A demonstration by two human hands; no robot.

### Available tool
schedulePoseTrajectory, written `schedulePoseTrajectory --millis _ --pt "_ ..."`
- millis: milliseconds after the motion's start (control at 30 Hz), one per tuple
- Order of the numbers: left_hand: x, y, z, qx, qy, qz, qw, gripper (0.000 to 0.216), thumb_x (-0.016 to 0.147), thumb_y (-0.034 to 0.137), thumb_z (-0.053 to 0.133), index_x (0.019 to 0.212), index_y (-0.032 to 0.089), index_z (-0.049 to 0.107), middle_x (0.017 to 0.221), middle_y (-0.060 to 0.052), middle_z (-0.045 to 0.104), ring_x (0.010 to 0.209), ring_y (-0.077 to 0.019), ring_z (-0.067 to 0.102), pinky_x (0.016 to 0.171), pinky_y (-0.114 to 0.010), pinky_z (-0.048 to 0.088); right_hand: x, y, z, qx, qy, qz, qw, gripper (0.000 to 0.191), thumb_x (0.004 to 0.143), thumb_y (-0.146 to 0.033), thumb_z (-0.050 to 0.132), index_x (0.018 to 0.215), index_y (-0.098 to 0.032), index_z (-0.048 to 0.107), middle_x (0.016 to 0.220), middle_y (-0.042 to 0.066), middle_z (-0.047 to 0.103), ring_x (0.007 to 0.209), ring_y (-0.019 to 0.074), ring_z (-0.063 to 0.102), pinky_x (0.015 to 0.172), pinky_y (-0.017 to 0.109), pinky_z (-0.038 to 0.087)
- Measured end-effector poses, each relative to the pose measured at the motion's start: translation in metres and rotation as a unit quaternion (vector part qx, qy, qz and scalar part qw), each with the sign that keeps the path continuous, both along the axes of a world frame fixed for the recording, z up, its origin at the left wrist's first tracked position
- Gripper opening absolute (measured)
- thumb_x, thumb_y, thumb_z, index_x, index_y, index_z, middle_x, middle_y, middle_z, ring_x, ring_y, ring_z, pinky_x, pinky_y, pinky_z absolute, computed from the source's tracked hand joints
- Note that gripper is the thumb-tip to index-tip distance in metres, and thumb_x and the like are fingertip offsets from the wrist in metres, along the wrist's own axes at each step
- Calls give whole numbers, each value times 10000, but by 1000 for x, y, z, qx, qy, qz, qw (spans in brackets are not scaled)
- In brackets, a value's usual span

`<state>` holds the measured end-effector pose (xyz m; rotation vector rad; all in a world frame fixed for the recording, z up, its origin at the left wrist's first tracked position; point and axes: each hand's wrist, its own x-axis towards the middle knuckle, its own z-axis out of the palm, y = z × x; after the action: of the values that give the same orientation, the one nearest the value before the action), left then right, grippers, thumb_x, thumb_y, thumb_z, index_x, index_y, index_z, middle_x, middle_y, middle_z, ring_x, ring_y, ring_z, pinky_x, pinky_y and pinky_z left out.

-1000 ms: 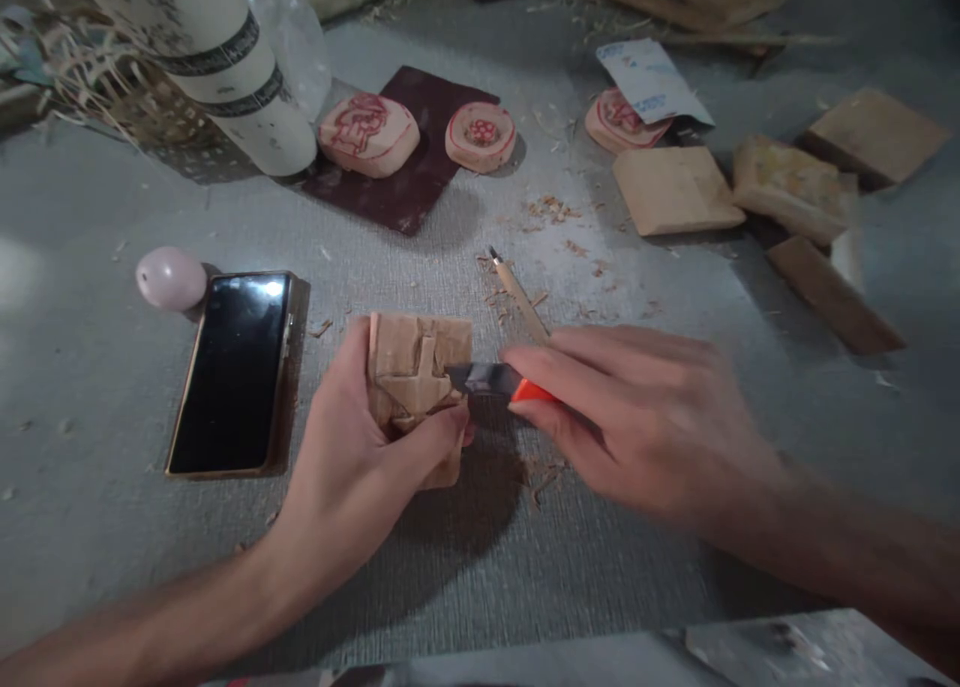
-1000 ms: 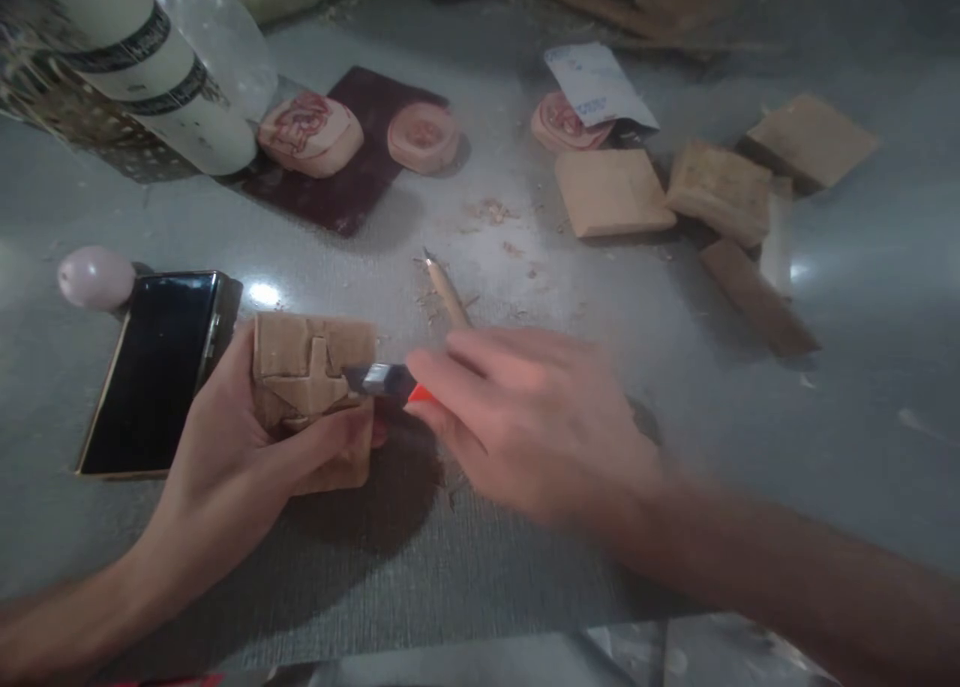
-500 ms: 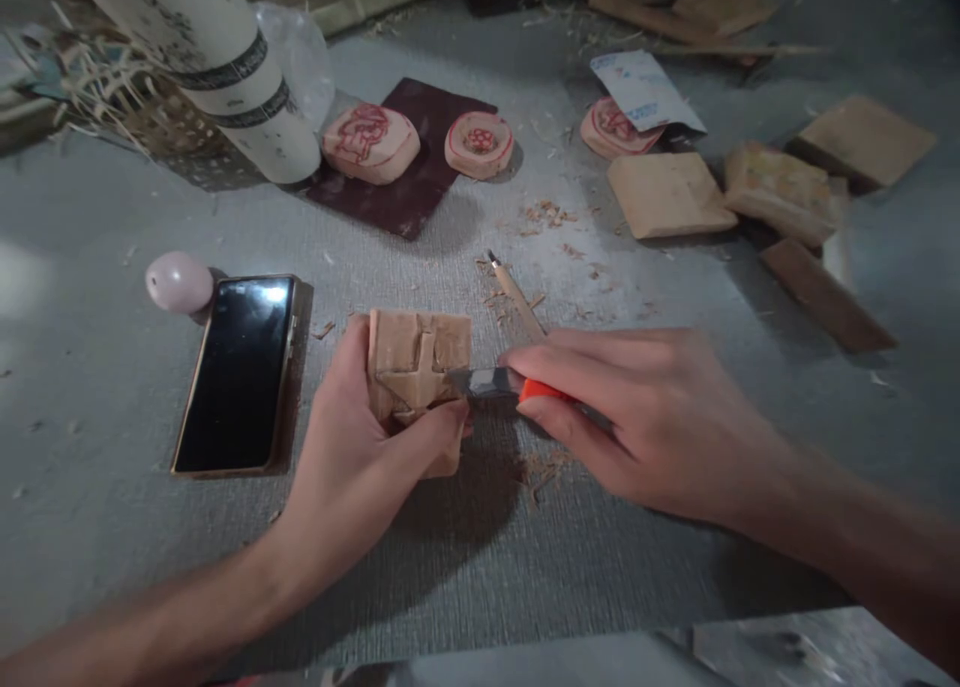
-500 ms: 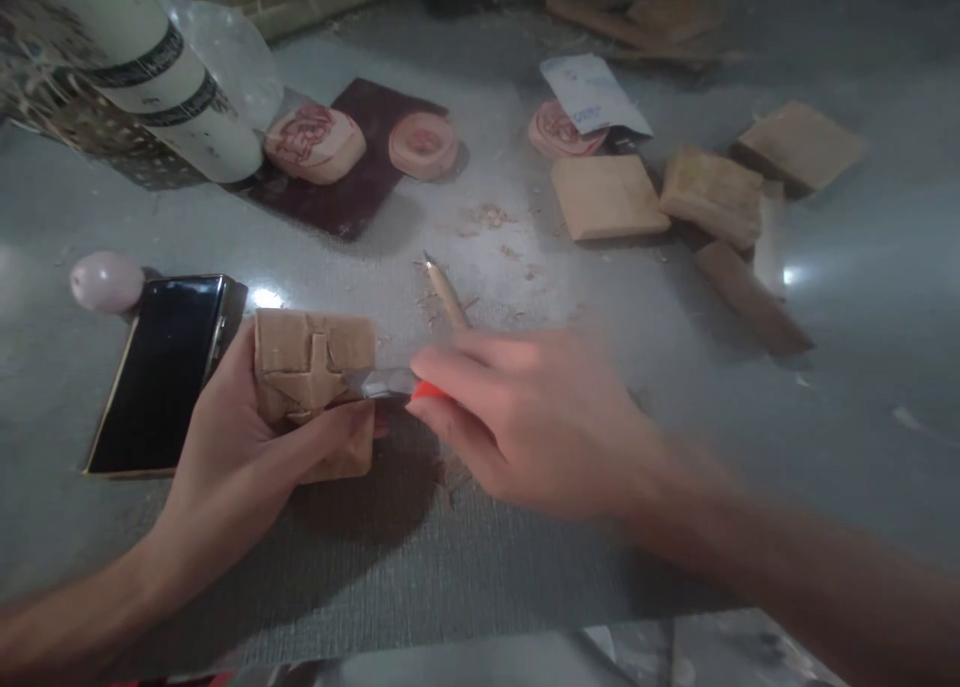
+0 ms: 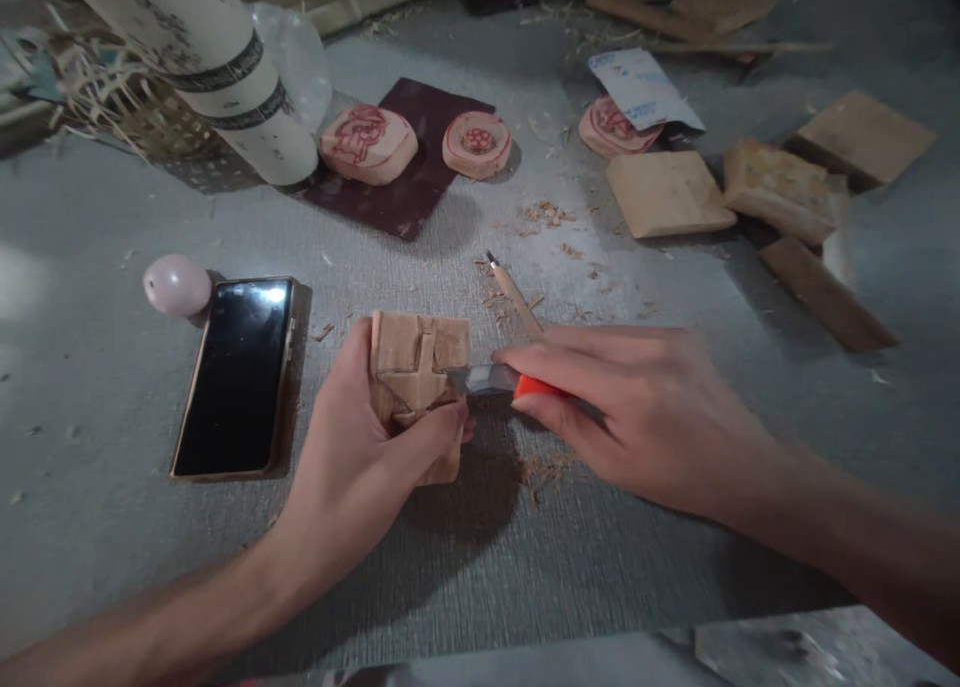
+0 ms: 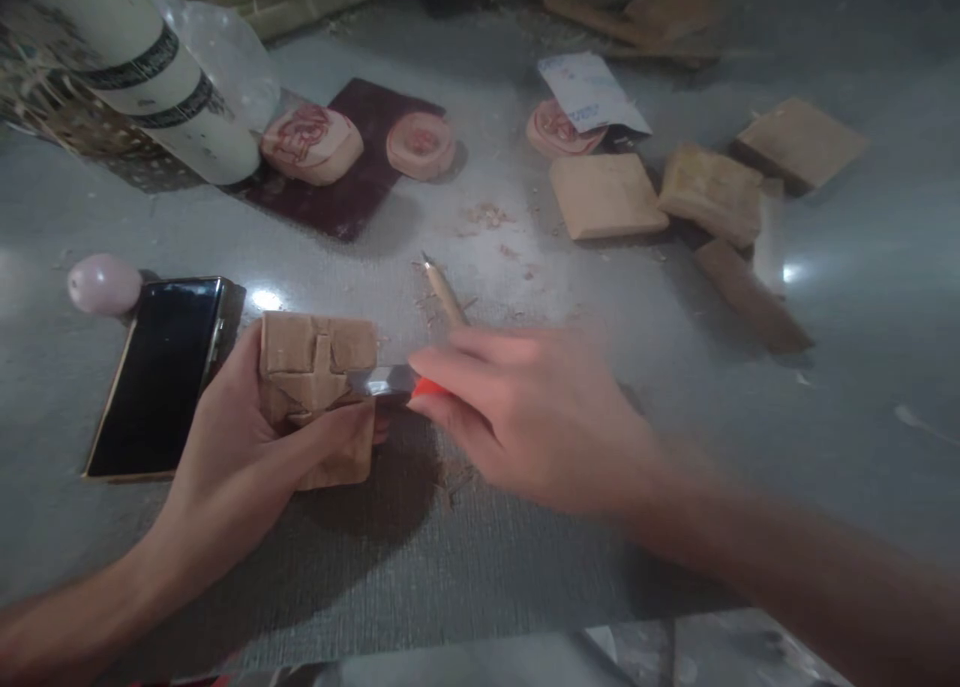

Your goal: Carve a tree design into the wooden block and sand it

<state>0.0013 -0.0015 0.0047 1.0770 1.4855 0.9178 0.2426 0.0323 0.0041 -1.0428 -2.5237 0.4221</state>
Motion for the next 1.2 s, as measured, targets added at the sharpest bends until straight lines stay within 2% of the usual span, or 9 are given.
schedulePoseTrajectory --millis 100,233,400,600,733,967,1200 --pt "0 -1 1 6 3 4 1000 367 839 237 897 1081 261 622 912 39 740 772 -177 749 658 -278 636 -2 -2 -1 53 -15 -14 998 256 1168 -314 582 1116 -184 796 979 43 810 739 162 663 633 346 387" --pt "1 -1 1 -12 -40 6 999 402 844 249 895 1139 254 622 931 33 761 764 -202 783 664 -317 673 1 1 3 114 -33 -24 993 231 1161 -304 592 1161 -184 789 911 22 786 709 164 653 620 352 379" --pt "1 1 -1 -7 -58 11 998 412 821 228 901 1115 244 613 908 44 758 729 -197 787 638 -306 679 9 6 6 83 1 -20 996 205 1148 -287 590 1162 -193 771 1002 27 824 713 148 677 603 341 374" --pt "0 2 2 -6 -66 15 998 417 814 252 933 1071 251 604 901 60 743 729 -161 773 651 -268 679 7 5 4 45 -15 4 999 260 1156 -312 550 1126 -194 780 950 20 796 711 146 656 616 337 363" --pt "-1 2 3 -17 -75 23 997 434 804 246 931 1088 248 603 925 38 762 732 -179 787 653 -286 690 5 5 4 29 -22 6 999 283 1157 -313 537 1112 -191 789 945 24 793 691 143 630 627 336 354" --pt "0 3 3 -26 -80 36 996 453 778 219 930 1101 256 615 915 26 772 708 -179 790 622 -272 676 6 6 6 24 -34 5 999 272 1149 -304 538 1086 -204 783 874 14 746 679 140 595 609 321 323" --pt "0 3 2 -18 -68 28 997 423 801 226 919 1099 251 621 916 42 742 735 -156 756 661 -257 675 6 6 3 37 -36 7 999 272 1156 -324 560 1185 -196 798 983 42 801 698 148 631 621 335 336"
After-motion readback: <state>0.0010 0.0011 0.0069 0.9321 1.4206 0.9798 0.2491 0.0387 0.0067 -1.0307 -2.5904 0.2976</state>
